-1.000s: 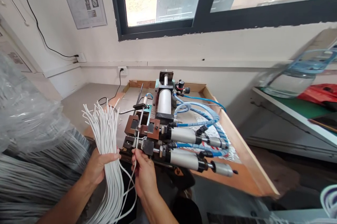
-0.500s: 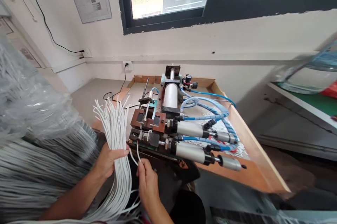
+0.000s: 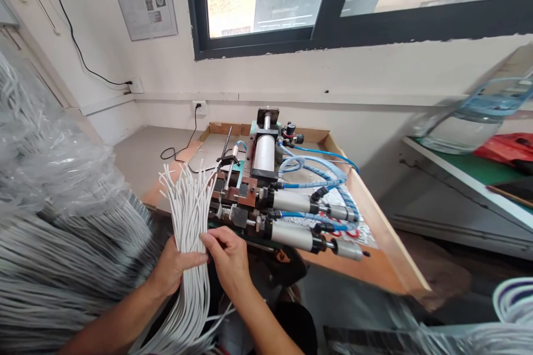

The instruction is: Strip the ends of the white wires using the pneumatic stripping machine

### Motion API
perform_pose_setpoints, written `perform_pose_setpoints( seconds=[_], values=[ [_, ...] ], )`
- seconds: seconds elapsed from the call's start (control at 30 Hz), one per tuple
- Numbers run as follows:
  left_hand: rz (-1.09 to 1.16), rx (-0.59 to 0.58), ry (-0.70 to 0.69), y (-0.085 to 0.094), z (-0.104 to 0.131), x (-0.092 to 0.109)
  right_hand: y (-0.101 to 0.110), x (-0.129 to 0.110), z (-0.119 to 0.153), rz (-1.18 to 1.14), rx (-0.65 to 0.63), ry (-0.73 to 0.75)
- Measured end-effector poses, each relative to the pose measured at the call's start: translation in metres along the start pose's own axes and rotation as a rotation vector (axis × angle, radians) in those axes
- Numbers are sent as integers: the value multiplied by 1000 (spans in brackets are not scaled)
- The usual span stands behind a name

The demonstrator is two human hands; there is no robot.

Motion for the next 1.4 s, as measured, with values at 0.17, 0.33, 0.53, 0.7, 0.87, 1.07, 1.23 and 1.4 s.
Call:
perform_pose_setpoints(
  seconds=[0.17,0.33,0.53,0.7,0.87,1.07,1.23,1.4],
  values=[
    [110,-30,0,-2,-1,0,-5,28,7,-248,67,-189],
    [95,80,37,11,-6,-5,6,52,14,-413,215,-279],
    [132,82,88,15,-7,-9,8,59,14,-511,262,-396],
    [128,105,83,15,-8,-7,3,60,8,-641,262,-465],
    [105,135,80,17,-7,-5,-3,59,5,-700,232,-473],
    [21,56,37,7,-4,-1,-23,54,8,-684,52,-524],
    [57,0,21,1,-2,2,-9,51,13,-574,195,-413],
    [113,69,78,10,0,-6,-1,57,24,-564,281,-451]
  ],
)
Point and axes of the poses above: each hand's wrist, its own z-axis away from the middle knuckle, its own y-axis out of the back of the hand, x = y × z, the point moved 9 cm from there along -z, towards the middle knuckle
